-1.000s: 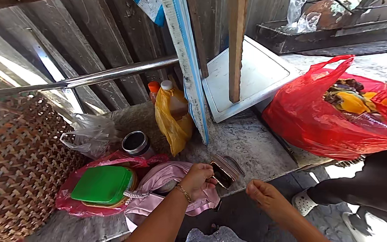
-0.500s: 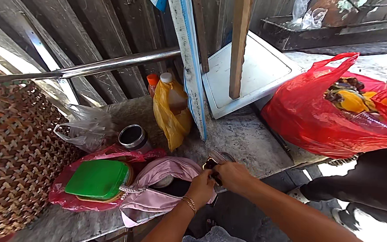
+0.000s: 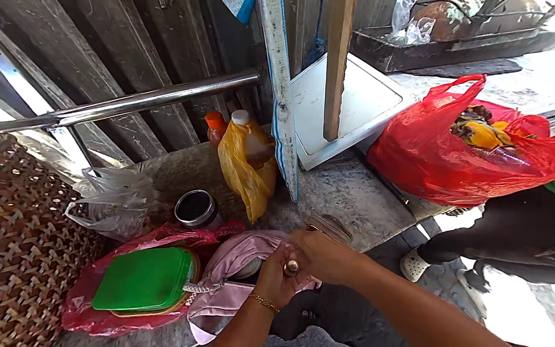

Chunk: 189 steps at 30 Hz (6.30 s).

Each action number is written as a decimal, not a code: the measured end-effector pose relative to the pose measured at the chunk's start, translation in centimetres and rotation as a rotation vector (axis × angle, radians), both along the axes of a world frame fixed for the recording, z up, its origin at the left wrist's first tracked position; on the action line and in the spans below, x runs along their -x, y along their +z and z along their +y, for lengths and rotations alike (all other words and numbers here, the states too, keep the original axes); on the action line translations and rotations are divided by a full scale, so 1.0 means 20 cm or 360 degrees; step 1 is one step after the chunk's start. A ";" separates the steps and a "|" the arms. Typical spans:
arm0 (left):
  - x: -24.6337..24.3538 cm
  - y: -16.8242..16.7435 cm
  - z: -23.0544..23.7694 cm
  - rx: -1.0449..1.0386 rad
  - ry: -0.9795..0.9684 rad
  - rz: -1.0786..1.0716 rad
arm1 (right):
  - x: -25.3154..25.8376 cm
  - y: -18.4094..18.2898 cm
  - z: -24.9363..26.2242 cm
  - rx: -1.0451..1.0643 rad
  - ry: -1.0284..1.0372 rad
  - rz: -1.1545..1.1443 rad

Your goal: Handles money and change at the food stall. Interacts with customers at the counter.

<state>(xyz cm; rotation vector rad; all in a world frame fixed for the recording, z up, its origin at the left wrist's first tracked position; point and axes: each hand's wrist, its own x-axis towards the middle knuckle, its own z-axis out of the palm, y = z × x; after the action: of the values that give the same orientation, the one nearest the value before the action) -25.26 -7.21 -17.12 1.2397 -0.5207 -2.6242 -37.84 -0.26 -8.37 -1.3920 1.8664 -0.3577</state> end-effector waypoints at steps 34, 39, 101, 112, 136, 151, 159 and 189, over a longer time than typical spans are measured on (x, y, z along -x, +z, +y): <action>0.21 -0.24 0.11 0.1552 -0.1033 -0.0942 | 0.30 -0.45 -0.13 -0.0428 0.0654 0.0950; 0.21 -0.25 0.13 0.1523 -0.0974 -0.0915 | 0.27 -0.46 -0.13 -0.0411 0.0652 0.0982; -0.28 -0.10 0.13 -0.0255 0.0084 0.0057 | 0.31 -0.47 -0.02 -0.0248 0.0491 0.1006; -0.22 -0.13 0.16 -0.0225 -0.0138 0.0146 | 0.32 -0.41 -0.12 -0.0491 0.0665 0.1022; -0.25 -0.12 0.13 -0.0192 0.0052 0.0182 | 0.31 -0.38 -0.18 -0.0448 0.0851 0.1058; -0.19 -0.12 0.17 -0.0195 -0.0020 0.0001 | 0.32 -0.46 -0.15 -0.0423 0.0728 0.1042; -0.27 -0.15 0.16 -0.0136 0.0005 0.0067 | 0.27 -0.41 -0.25 -0.0596 0.0737 0.1067; -0.05 0.02 0.08 -0.0170 0.0484 0.0433 | 0.08 -0.14 0.01 0.0638 0.0245 0.0497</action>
<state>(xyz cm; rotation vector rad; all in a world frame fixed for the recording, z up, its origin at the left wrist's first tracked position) -24.33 -5.52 -16.81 0.8838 -0.1343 -2.5247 -39.35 -0.10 -11.27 -1.9434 1.9896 -0.4772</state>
